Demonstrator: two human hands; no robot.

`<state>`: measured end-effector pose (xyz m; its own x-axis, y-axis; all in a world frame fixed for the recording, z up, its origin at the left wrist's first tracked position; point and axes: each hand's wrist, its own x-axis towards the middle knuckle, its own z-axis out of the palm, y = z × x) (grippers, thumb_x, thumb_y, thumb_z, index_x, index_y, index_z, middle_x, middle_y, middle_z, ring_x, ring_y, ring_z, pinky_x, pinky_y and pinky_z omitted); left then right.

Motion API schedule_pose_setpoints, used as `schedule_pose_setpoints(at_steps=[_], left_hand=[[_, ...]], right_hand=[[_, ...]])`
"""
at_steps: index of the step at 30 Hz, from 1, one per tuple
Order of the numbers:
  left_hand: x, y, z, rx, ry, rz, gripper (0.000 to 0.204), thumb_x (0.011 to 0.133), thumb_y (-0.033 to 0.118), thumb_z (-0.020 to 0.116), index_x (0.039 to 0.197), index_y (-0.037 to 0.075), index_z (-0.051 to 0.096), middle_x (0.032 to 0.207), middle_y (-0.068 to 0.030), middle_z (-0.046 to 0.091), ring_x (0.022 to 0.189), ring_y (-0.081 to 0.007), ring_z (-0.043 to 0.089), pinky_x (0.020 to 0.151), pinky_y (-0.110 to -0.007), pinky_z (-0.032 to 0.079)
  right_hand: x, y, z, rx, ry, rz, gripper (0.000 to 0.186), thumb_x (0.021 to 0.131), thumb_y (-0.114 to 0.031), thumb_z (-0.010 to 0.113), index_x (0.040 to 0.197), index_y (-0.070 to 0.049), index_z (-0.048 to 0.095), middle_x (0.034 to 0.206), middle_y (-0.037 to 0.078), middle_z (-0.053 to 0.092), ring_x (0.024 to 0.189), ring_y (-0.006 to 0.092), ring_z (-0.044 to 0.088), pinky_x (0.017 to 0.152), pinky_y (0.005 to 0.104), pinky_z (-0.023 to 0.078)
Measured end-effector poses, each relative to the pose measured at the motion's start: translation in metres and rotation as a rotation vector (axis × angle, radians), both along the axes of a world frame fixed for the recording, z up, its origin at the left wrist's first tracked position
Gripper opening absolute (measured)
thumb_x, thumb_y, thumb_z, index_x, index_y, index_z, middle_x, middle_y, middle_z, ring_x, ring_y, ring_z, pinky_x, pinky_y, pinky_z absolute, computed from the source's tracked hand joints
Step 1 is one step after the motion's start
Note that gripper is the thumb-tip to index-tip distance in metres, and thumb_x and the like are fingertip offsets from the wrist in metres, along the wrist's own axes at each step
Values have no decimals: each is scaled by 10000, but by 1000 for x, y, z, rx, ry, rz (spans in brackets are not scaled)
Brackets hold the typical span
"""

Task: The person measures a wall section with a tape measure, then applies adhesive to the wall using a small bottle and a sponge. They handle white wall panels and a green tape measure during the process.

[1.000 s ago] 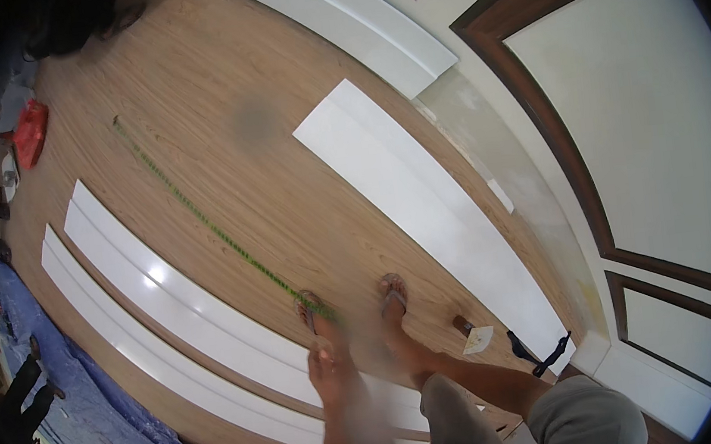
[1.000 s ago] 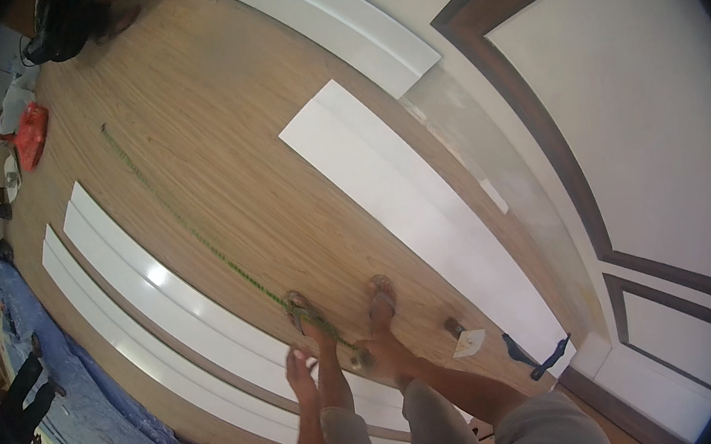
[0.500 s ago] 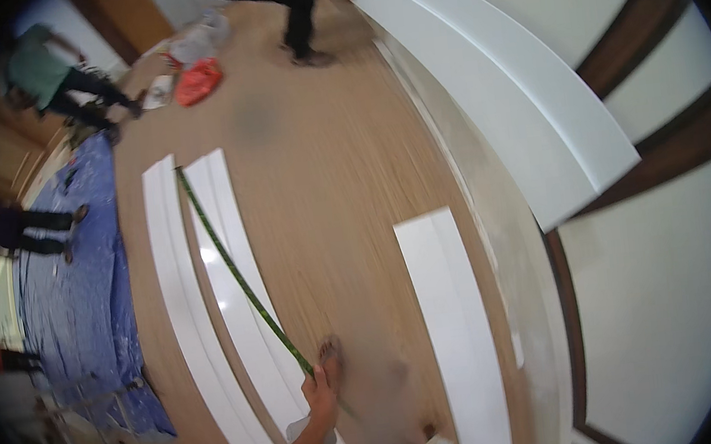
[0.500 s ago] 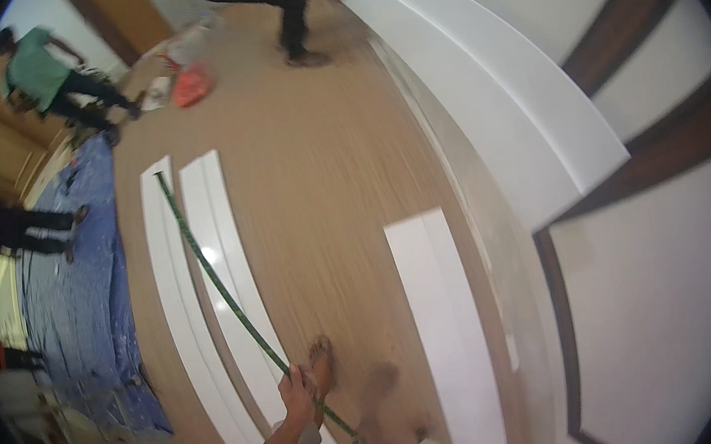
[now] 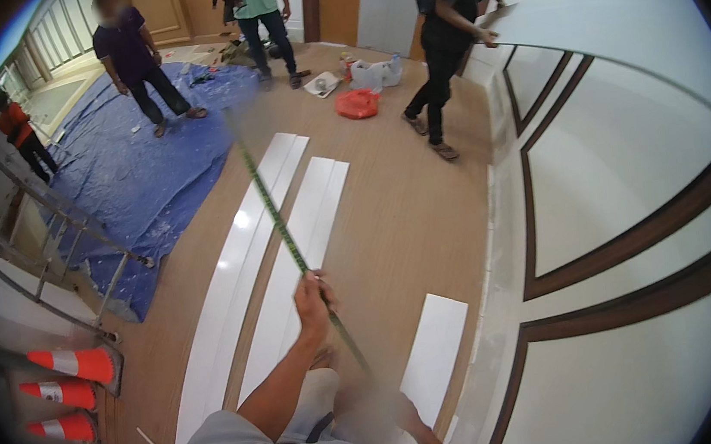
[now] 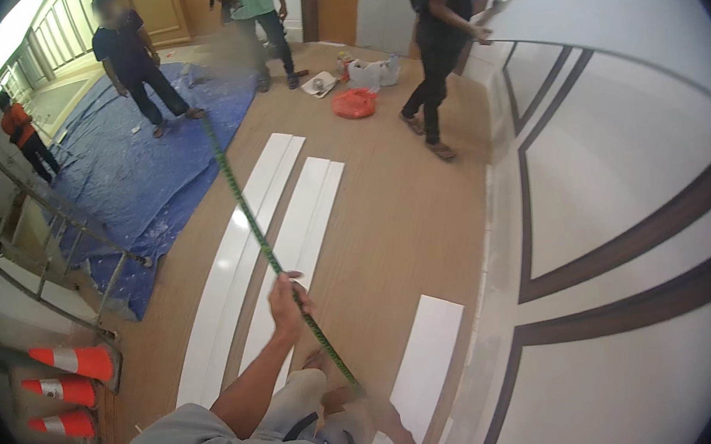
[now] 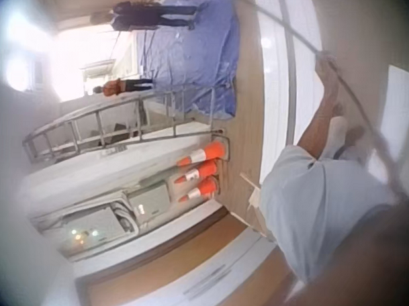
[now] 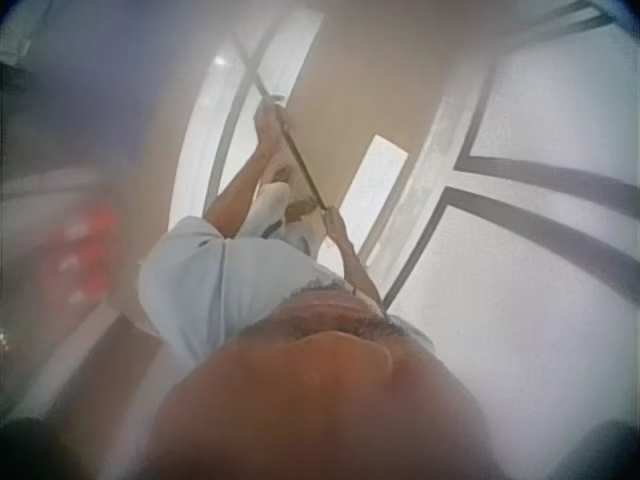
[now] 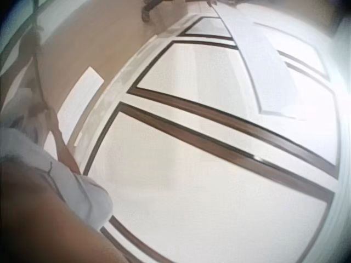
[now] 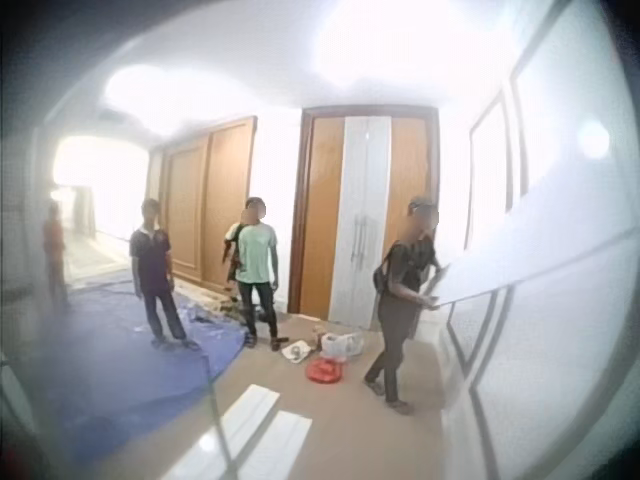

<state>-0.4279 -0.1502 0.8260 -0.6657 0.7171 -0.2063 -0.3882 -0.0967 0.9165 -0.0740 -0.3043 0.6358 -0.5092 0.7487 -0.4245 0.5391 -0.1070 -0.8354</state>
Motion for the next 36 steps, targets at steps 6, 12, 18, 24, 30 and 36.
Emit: schedule_pose_setpoints(at_steps=[6, 12, 18, 24, 30, 36], left_hand=[[-58, -8, 80, 249, -74, 147, 343, 1098, 367, 415, 1067, 41, 516, 603, -8, 443, 432, -114, 413, 418, -317, 424], [-104, -44, 90, 269, -56, 272, 299, 1098, 331, 423, 1019, 54, 502, 617, -14, 446, 445, -113, 415, 412, -310, 420], [-139, -77, 92, 285, -95, 419, 290, 1093, 328, 441, 984, 67, 503, 606, -15, 432, 414, -111, 399, 364, -286, 351], [-218, -124, 130, 339, 18, 556, 287, 1088, 346, 465, 1058, 66, 523, 615, -37, 484, 429, -136, 458, 405, -316, 404], [-281, -167, 162, 369, 85, 706, 238, 1095, 295, 450, 1040, 74, 520, 637, -18, 462, 440, -109, 379, 397, -298, 344], [-267, -175, 167, 352, 104, 764, 218, 1086, 240, 450, 995, 56, 524, 613, -2, 438, 447, -97, 391, 378, -288, 301]], right_hand=[[-12, 25, 86, 35, -153, 35, 360, 1006, -312, 561, 1251, -58, 629, 1192, 195, 639, 1148, 353, 601, 1009, 430, 458], [-51, 33, 139, 83, -201, -4, 361, 1012, -324, 555, 1198, -28, 642, 1135, 201, 649, 1083, 351, 621, 951, 422, 478], [-75, 46, 132, 166, -149, 84, 368, 998, -323, 594, 1186, -12, 650, 1057, 196, 677, 968, 343, 666, 864, 426, 517], [-98, 54, 128, 279, -145, 178, 364, 990, -335, 606, 1177, -28, 660, 1047, 204, 702, 952, 366, 689, 831, 438, 531], [-113, 42, 156, 318, -268, 247, 333, 969, -347, 586, 1108, -62, 687, 1024, 193, 714, 981, 370, 689, 845, 451, 530], [-115, 45, 154, 310, -243, 271, 299, 933, -325, 591, 1077, -90, 704, 1022, 172, 719, 977, 376, 687, 853, 469, 529]])
